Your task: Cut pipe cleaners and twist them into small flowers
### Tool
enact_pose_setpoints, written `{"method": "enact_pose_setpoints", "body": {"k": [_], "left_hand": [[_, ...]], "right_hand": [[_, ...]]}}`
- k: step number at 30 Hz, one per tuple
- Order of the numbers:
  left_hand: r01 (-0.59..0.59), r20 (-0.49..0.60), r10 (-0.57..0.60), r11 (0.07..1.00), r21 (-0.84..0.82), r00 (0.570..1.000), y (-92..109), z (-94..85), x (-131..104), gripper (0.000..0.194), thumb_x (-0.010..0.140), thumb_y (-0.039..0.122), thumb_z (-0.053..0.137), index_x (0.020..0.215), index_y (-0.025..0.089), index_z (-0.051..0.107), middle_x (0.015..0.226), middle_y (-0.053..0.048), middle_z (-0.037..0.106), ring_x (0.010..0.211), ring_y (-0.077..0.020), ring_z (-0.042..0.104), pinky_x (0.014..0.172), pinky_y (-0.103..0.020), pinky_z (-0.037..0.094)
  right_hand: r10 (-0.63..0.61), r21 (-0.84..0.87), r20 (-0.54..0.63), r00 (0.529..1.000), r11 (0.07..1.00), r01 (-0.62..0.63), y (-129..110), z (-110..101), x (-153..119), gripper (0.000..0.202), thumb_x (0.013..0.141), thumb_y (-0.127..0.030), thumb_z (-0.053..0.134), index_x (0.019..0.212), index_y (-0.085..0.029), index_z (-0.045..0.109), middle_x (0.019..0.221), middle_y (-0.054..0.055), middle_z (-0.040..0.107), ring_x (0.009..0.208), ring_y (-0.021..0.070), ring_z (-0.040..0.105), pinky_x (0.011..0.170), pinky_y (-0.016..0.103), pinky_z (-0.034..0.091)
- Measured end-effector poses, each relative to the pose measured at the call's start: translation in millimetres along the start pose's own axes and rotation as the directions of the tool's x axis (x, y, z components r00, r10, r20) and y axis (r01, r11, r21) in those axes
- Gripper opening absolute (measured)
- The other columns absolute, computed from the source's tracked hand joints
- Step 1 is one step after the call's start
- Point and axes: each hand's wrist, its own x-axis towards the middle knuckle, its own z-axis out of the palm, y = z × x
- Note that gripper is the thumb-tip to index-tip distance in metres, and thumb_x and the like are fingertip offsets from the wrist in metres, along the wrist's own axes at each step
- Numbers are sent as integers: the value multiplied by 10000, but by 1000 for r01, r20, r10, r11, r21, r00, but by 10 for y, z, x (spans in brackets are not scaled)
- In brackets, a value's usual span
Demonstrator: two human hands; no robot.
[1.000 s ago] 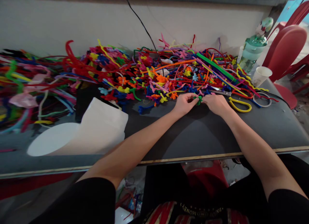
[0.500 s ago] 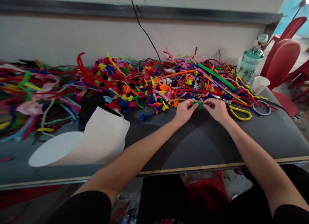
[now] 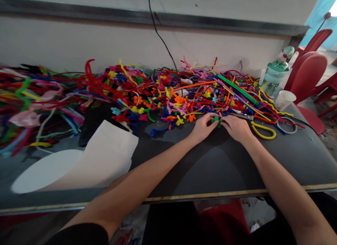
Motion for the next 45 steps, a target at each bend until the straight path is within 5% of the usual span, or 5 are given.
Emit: {"method": "enact_pose_setpoints", "body": {"k": [8, 31, 41, 45], "left_hand": [[-5, 81, 2, 999, 44, 997, 53, -19, -2, 206, 863, 176, 544, 1060, 156, 601, 856, -30, 660, 739, -126, 600, 699, -246, 454], [-29, 88, 21, 996, 84, 996, -1, -42, 15, 210, 835, 199, 550, 1027, 158, 624, 683, 23, 562, 583, -97, 478, 588, -230, 386], [29, 43, -29, 1000, 1, 999, 7, -27, 9, 249, 843, 256, 602, 1075, 174, 569, 710, 26, 590, 616, -102, 533, 617, -232, 403], [74, -11, -75, 995, -64, 997, -33, -18, 13, 373, 813, 352, 676, 1112, 177, 536, 737, 18, 623, 658, -118, 570, 661, -246, 435]], "right_hand": [[-10, -193, 186, 983, 980, 46, -84, -64, 24, 242, 986, -240, 446, 999, -213, 686, 1027, 53, 742, 953, 180, 671, 677, 265, 413], [49, -193, 271, 961, 981, 4, -144, -88, 37, 261, 958, -164, 431, 1023, -230, 674, 1056, 28, 746, 1016, 182, 671, 587, 265, 350], [94, -121, 169, 981, 990, -74, -146, -74, 22, 287, 990, -299, 399, 1118, -237, 649, 1056, 50, 741, 905, 189, 669, 636, 266, 393], [99, -49, 120, 988, 994, -94, -118, -31, 10, 323, 993, -286, 365, 992, -220, 681, 914, 44, 748, 799, 182, 660, 669, 269, 400]]}}
